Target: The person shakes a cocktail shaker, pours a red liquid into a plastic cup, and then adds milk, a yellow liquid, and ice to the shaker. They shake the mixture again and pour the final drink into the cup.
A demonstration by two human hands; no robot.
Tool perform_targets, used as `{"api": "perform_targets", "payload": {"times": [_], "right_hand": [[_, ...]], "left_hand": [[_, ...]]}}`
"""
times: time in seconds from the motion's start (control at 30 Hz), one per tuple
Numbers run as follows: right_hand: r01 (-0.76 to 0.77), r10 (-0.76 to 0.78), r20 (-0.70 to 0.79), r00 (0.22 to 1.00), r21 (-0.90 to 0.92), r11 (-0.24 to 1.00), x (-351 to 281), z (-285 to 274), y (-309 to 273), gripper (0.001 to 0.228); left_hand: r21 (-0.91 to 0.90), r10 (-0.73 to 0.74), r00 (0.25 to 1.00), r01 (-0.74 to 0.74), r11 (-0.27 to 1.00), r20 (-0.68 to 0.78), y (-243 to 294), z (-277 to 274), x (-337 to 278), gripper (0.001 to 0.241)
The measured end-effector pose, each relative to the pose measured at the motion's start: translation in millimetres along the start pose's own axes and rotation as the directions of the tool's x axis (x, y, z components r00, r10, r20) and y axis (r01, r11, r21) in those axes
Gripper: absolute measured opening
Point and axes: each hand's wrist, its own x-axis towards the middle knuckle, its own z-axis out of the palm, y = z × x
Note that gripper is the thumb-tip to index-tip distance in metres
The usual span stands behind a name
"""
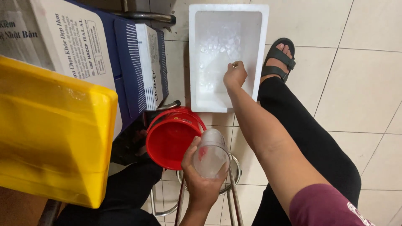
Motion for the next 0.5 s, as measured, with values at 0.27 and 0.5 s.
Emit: {"api": "perform_targets", "payload": {"times": [0.27, 0.5], "right_hand": [[0.187, -0.191, -0.035, 0.981, -0.089, 0.978, -10, -15, 10, 0.017], [0.108, -0.105, 0.149, 0.983, -0.015, 0.994, -30, -29, -17, 0.022]], "left_hand": [[-0.053, -0.019, 1.0, 0.018, 0.998, -0.008, -3, -2, -2, 0.096], [-0.031, -0.063, 0.998, 0.063, 0.998, -0.005, 0, -3, -3, 0.098]]}}
